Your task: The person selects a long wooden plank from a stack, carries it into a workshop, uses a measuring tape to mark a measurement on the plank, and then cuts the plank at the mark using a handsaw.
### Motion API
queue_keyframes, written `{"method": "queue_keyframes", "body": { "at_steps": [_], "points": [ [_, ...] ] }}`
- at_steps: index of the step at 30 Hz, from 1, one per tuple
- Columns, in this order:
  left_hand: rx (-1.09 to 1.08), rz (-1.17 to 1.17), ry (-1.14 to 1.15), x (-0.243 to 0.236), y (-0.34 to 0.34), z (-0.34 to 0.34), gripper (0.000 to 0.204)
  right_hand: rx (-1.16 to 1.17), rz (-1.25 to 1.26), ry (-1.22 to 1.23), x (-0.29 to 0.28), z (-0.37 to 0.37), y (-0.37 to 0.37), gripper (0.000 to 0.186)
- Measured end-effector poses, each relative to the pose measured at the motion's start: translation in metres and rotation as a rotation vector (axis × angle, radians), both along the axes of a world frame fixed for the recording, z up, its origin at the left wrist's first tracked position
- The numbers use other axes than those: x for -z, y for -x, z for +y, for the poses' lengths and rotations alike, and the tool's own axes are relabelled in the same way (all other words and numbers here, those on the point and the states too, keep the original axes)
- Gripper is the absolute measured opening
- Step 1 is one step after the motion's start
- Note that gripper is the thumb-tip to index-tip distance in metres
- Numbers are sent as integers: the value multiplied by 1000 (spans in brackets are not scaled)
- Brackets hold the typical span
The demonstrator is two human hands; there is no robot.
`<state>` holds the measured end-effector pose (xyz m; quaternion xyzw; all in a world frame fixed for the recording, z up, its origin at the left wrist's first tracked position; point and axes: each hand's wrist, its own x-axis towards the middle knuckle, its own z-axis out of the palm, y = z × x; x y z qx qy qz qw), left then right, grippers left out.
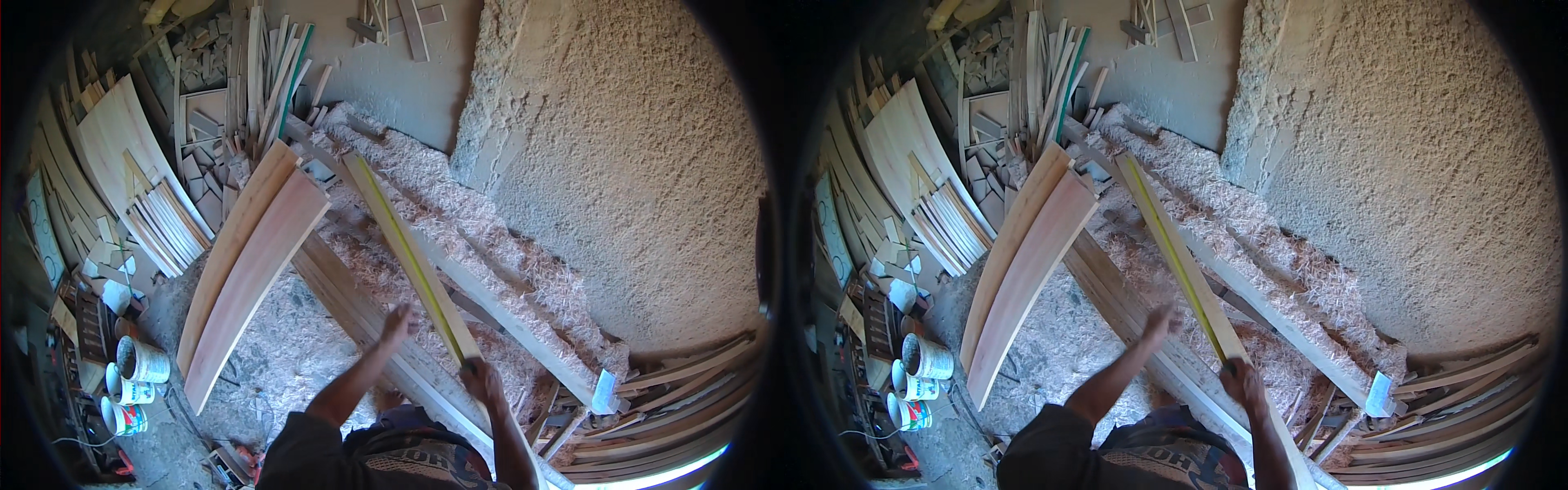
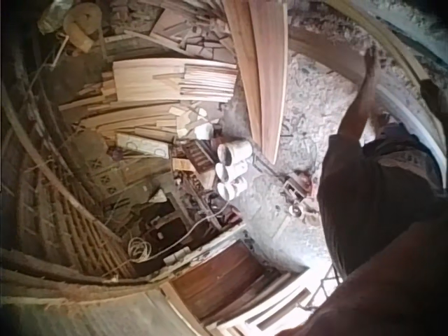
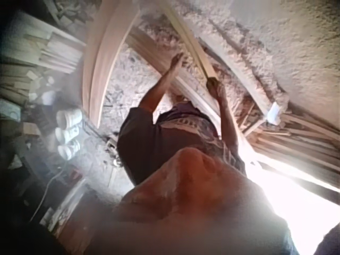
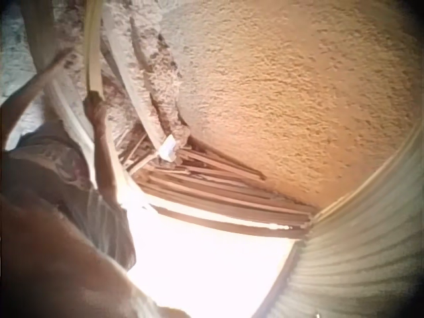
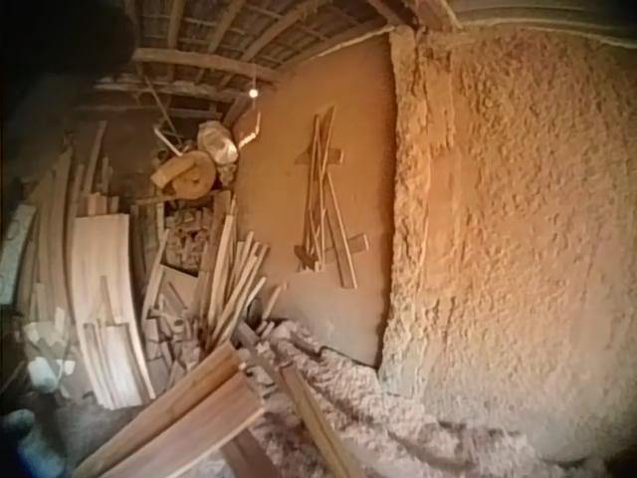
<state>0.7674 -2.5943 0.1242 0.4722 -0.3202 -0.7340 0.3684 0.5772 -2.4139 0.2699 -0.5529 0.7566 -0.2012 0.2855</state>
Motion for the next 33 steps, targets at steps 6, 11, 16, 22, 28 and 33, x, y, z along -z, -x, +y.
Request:
{"method": "queue_keyframes", "body": {
  "at_steps": [6, 11, 16, 22, 28, 33],
  "points": [
    [241, -133, -41, 22, -18, 124, 37, -6, -64, 53, 32, -131, -8, 39],
    [234, -180, -95, 35, -59, 160, 36, 25, -175, -194, 9, -160, -29, 39],
    [236, -200, -76, 35, -76, 140, 31, 45, -176, -173, 30, -153, -28, 39],
    [223, -211, 46, 28, -49, 96, 27, 15, 1, -28, 39, -125, -17, 38],
    [310, -190, 111, 26, -15, 93, 32, 76, 74, -47, 74, -29, 3, 41],
    [375, -258, 351, -1, 23, 120, 34, 280, 173, 9, 46, 118, 33, 38]
  ]
}}
